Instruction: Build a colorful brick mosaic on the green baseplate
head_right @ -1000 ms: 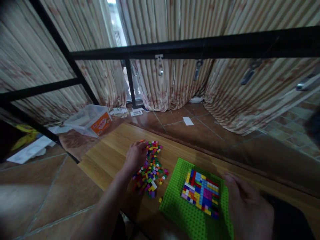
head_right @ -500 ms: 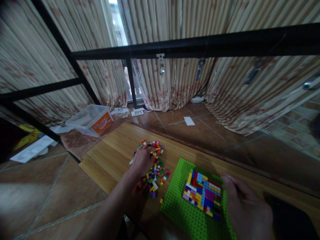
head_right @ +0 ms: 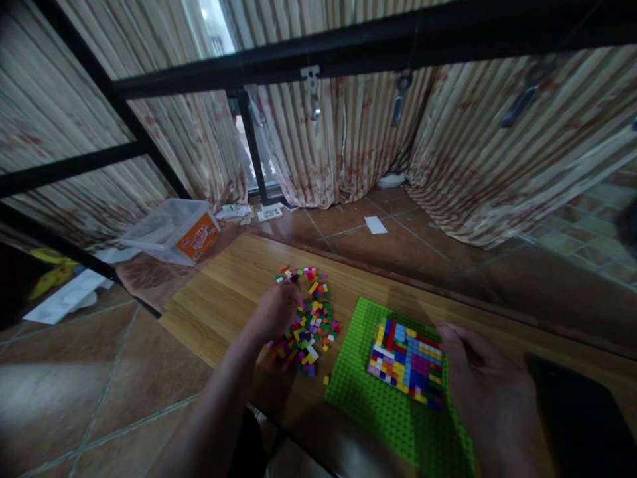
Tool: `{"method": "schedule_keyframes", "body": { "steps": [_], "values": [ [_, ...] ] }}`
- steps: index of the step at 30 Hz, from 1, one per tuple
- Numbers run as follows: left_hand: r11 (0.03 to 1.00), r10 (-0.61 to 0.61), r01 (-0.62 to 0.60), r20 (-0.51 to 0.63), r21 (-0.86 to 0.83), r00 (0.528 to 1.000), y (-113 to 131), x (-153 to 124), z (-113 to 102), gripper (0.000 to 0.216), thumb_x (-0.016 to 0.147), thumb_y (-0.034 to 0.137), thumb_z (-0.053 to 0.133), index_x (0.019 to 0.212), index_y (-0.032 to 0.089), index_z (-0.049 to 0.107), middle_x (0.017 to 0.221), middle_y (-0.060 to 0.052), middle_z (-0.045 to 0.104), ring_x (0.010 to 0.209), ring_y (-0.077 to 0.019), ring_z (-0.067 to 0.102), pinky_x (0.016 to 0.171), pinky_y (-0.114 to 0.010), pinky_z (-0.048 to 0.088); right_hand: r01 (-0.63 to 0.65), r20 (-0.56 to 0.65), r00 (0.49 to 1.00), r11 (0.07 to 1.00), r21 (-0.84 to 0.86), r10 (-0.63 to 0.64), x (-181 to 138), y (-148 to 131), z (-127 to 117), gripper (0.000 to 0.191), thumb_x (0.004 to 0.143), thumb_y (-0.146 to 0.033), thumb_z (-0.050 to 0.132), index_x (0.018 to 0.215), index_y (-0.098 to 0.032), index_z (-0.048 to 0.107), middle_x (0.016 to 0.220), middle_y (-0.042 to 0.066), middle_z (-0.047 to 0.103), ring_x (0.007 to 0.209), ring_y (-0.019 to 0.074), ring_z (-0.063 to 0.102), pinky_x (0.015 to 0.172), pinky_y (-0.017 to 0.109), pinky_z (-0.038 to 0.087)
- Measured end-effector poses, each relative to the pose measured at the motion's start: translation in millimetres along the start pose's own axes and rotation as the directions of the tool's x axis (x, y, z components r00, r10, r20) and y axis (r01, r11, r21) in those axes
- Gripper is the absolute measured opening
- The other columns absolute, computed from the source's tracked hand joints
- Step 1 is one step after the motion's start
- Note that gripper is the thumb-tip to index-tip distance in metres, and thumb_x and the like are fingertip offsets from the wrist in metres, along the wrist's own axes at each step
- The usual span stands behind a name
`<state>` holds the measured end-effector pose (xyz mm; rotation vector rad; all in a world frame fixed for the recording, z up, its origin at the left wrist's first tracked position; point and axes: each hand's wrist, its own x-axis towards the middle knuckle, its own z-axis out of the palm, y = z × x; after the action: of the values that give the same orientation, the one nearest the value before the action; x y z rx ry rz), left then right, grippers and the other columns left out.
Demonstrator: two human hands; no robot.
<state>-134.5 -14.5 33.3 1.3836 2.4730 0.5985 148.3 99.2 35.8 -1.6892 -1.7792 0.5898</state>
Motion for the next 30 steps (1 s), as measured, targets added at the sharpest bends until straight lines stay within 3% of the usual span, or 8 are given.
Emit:
{"method": "schedule_keyframes", "body": {
  "steps": [4,7,13,22,30],
  "values": [
    [0.994,0.064,-0.055,-0.102,0.094,0.993,8.0,9.4,4.5,0.023,0.082,0.01,0.049,0.087,0.018,0.069,0.097,-0.009,0.07,0.096,-0.0216,0.063,0.09,-0.032,0.048,0.017,-0.013,1.0,1.0,0.004,-0.017,-0.7,-1.4,1.8,0.051,0.069,-0.063,0.048,0.086,-0.023,0.075,0.093,0.007,0.076,0.097,0.0312,0.07,0.082,0.041,0.054],
    [0.98,0.151,-0.139,-0.077,0.142,0.985,13.3,15.9,13.8,0.032,0.08,0.009,0.049,0.104,0.016,0.069,0.105,-0.011,0.069,0.106,-0.0232,0.061,0.101,-0.035,0.044,0.02,-0.03,0.999,1.0,0.017,-0.019,-1.4,-3.8,0.9,0.051,0.068,-0.062,0.048,0.084,-0.023,0.075,0.091,0.008,0.076,0.096,0.0317,0.07,0.081,0.041,0.054],
    [0.976,0.172,-0.162,-0.063,0.149,0.983,13.8,19.7,22.3,0.055,0.076,0.006,0.05,0.127,0.02,0.061,0.13,-0.011,0.06,0.119,-0.0248,0.054,0.108,-0.038,0.038,0.038,-0.01,0.999,0.998,0.048,-0.038,-3.2,-2.1,-3.7,0.045,0.074,-0.058,0.052,0.089,-0.021,0.075,0.094,0.007,0.076,0.099,0.0302,0.069,0.086,0.039,0.053],
    [0.974,0.115,-0.098,-0.074,0.204,0.991,12.5,19.4,18.8,0.031,0.08,0.01,0.05,0.107,0.015,0.064,0.109,-0.014,0.063,0.109,-0.0276,0.057,0.097,-0.038,0.046,0.048,-0.016,0.999,0.994,0.098,-0.046,-4.2,-3.1,-5.9,0.038,0.077,-0.051,0.056,0.088,-0.021,0.075,0.095,0.007,0.076,0.1,0.0287,0.069,0.088,0.037,0.052],
    [0.973,0.122,-0.104,-0.08,0.204,0.989,9.5,16.6,15.5,0.027,0.078,0.008,0.052,0.102,0.017,0.062,0.099,-0.01,0.07,0.1,-0.0249,0.063,0.092,-0.035,0.048,0.07,-0.024,0.997,0.992,0.11,-0.067,-7.6,-8.0,-3.5,0.038,0.079,-0.051,0.055,0.087,-0.02,0.075,0.093,0.007,0.076,0.096,0.0275,0.07,0.083,0.035,0.052]
  ]
}}
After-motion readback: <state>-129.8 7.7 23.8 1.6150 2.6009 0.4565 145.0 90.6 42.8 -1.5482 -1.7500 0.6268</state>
